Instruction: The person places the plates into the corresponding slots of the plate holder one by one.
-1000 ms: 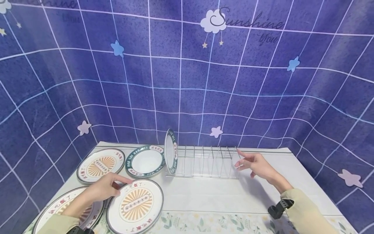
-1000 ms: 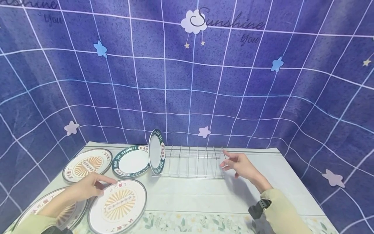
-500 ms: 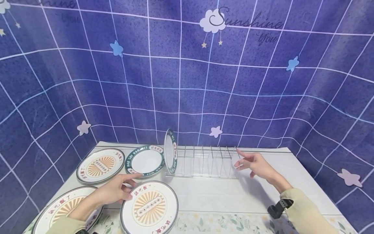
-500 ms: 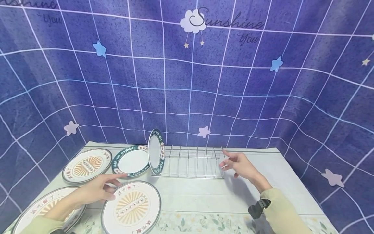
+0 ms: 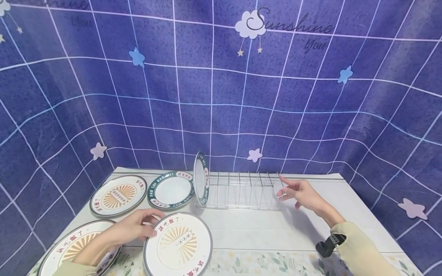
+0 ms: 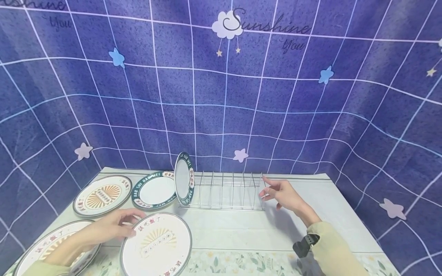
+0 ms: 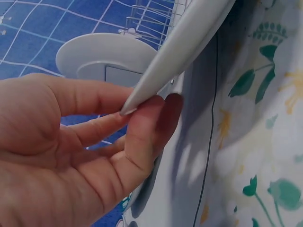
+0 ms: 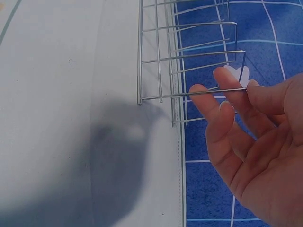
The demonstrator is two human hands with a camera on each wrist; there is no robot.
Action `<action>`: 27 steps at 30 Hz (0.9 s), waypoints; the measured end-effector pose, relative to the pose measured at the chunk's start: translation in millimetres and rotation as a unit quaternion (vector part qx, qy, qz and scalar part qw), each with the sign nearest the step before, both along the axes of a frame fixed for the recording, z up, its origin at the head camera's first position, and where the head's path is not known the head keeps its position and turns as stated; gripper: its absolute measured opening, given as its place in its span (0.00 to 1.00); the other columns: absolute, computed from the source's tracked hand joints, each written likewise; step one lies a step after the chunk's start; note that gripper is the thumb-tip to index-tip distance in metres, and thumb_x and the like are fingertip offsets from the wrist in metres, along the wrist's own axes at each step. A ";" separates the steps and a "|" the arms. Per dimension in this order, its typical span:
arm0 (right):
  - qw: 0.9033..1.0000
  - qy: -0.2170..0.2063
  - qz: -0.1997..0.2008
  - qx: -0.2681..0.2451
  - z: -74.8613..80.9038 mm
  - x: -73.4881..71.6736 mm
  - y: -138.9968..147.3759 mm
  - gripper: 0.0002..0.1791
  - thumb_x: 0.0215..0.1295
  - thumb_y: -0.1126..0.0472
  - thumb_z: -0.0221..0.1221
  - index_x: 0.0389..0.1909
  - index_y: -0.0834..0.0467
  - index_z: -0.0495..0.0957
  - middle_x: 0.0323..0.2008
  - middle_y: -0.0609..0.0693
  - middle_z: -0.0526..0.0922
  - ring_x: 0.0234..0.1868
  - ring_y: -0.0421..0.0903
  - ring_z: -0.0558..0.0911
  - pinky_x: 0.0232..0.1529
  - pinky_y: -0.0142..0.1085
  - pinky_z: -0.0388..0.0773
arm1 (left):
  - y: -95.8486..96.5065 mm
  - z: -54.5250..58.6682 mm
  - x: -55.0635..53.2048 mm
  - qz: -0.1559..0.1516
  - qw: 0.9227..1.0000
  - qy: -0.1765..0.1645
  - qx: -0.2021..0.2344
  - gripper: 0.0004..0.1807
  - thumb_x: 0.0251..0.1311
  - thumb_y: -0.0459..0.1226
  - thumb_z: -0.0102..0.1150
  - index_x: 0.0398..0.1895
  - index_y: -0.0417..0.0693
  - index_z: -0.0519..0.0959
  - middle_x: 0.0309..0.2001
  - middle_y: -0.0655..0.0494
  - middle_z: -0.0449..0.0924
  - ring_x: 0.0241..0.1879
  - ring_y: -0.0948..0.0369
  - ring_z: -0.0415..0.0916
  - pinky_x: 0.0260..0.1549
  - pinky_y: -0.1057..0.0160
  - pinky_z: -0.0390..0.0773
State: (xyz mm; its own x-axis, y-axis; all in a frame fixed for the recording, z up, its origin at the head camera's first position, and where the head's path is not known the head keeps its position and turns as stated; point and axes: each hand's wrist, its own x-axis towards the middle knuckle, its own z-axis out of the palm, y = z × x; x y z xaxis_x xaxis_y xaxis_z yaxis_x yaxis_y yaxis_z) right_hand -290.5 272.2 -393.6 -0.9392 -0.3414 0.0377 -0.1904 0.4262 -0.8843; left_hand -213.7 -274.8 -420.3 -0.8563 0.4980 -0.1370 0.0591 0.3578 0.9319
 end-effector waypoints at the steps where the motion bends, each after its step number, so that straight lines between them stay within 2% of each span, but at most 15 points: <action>1: 1.000 0.000 0.000 0.000 -0.5 -0.5 0.1 0.28 0.70 0.60 0.53 0.69 0.60 0.62 0.43 0.61 0.83 0.46 0.57 0.82 0.15 0.39 0.75 | 0.3 0.5 1.2 -0.004 1.000 -0.014 0.013 0.29 0.54 0.28 0.58 0.61 0.38 0.66 0.44 0.40 0.75 0.39 0.50 0.75 0.28 0.57 0.81; 6: 1.000 -0.003 -0.006 0.000 -1.7 -1.3 0.2 0.28 0.70 0.60 0.53 0.69 0.58 0.62 0.43 0.60 0.83 0.45 0.56 0.82 0.15 0.39 0.75 | 2.5 1.2 6.0 -0.033 0.992 -0.087 0.084 0.28 0.56 0.25 0.53 0.60 0.39 0.59 0.45 0.35 0.77 0.38 0.49 0.78 0.33 0.57 0.81; 9: 1.000 -0.003 -0.005 -0.002 -1.3 -1.4 0.4 0.28 0.70 0.60 0.53 0.69 0.58 0.61 0.42 0.60 0.84 0.46 0.57 0.82 0.15 0.39 0.76 | 4.4 0.6 8.3 -0.051 0.987 -0.111 0.107 0.27 0.57 0.24 0.51 0.59 0.39 0.57 0.44 0.34 0.78 0.37 0.50 0.79 0.34 0.57 0.81; 14: 1.000 0.000 -0.004 -0.002 -1.1 -1.1 1.0 0.28 0.70 0.60 0.53 0.70 0.57 0.61 0.42 0.60 0.84 0.46 0.57 0.82 0.15 0.40 0.76 | 10.6 4.7 12.5 -0.064 0.983 -0.121 0.123 0.28 0.56 0.23 0.50 0.59 0.37 0.53 0.41 0.36 0.78 0.38 0.51 0.79 0.36 0.57 0.81; 19: 1.000 -0.001 -0.004 -0.003 -0.1 0.3 0.7 0.28 0.70 0.60 0.53 0.70 0.57 0.61 0.43 0.60 0.83 0.46 0.57 0.82 0.15 0.39 0.76 | 15.0 12.0 16.2 -0.033 0.989 -0.110 0.093 0.34 0.55 0.26 0.54 0.65 0.45 0.55 0.31 0.50 0.75 0.30 0.60 0.72 0.30 0.64 0.77; 21: 1.000 -0.001 -0.004 -0.003 0.0 0.5 0.5 0.28 0.70 0.60 0.53 0.70 0.57 0.61 0.43 0.60 0.83 0.46 0.57 0.82 0.15 0.39 0.76 | 15.9 13.7 17.3 -0.024 0.989 -0.114 0.090 0.36 0.54 0.26 0.55 0.67 0.49 0.56 0.31 0.50 0.75 0.29 0.61 0.71 0.30 0.65 0.77; 24: 1.000 -0.001 -0.003 -0.001 -0.3 0.0 0.5 0.28 0.70 0.60 0.53 0.70 0.57 0.61 0.43 0.60 0.83 0.46 0.57 0.82 0.15 0.40 0.76 | 17.2 15.6 18.1 -0.036 0.983 -0.131 0.123 0.38 0.55 0.25 0.53 0.70 0.52 0.55 0.39 0.39 0.78 0.37 0.55 0.76 0.35 0.59 0.80; 27: 1.000 0.000 -0.005 0.001 -0.8 -0.5 0.8 0.28 0.70 0.59 0.53 0.69 0.57 0.61 0.42 0.60 0.83 0.46 0.57 0.82 0.15 0.40 0.76 | 18.6 17.6 19.4 -0.063 0.975 -0.141 0.159 0.39 0.57 0.23 0.50 0.72 0.53 0.54 0.48 0.30 0.75 0.42 0.51 0.77 0.39 0.56 0.81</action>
State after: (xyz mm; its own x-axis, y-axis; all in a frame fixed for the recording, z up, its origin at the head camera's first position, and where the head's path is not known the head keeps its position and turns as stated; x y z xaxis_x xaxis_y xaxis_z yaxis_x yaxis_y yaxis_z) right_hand -291.0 273.0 -394.4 -0.9423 -0.3327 0.0366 -0.1861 0.4297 -0.8836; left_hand -194.3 -256.2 -402.7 -0.7361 0.6525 -0.1800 -0.1916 0.0542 0.9800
